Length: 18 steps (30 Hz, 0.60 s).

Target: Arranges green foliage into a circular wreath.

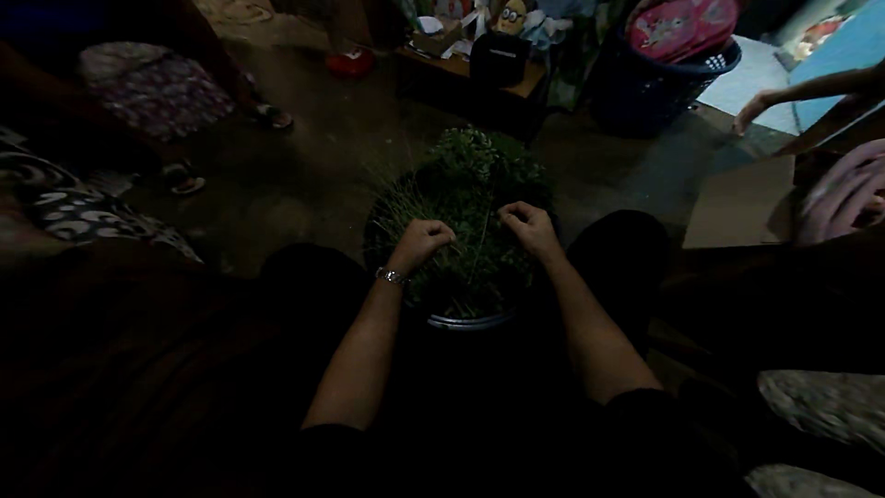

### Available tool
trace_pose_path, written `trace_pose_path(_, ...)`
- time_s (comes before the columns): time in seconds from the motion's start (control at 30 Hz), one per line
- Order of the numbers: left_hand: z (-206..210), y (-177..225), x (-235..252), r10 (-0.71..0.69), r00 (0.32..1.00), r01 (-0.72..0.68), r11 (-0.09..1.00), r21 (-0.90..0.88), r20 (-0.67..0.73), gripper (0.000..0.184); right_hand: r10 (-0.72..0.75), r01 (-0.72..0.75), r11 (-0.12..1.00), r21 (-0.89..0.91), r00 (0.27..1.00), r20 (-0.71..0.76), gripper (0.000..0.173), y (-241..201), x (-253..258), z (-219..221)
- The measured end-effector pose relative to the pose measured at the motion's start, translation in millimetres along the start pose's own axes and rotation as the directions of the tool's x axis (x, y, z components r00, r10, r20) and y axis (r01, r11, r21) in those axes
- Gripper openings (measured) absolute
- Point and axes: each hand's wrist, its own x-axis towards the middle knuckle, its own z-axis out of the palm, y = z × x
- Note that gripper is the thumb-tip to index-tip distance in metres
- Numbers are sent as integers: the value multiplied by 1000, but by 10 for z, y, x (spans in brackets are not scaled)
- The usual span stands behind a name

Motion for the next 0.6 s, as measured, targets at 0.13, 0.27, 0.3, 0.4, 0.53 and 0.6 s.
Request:
trace_pose_path(0.13,30,10,-4,-22,999,21,999,-32,-40,14,-172,195,971,-135,971,167,30,20,-72,115)
trace_pose_path(0.27,36,36,2,-55,997,54,998,-23,-54,16,-250,293,949,-117,924,288,30,10,-153,301)
trace_pose_path(0.3,28,52,-3,-66,997,65,998,-20,-48,17,-260,301,947,-113,925,277,25,5,-171,334)
trace_pose_path(0.4,23,50,1,-100,994,99,995,-23,-50,16,-267,286,952,-111,950,160,14,-23,-219,380)
trace_pose_path(0.53,7,41,-1,-111,993,109,992,-60,-42,15,-204,216,969,-120,974,104,12,-83,-231,341)
trace_pose_path(0.6,7,51,6,-109,993,106,992,-67,-41,15,-130,144,982,-125,985,114,12,-132,-229,293)
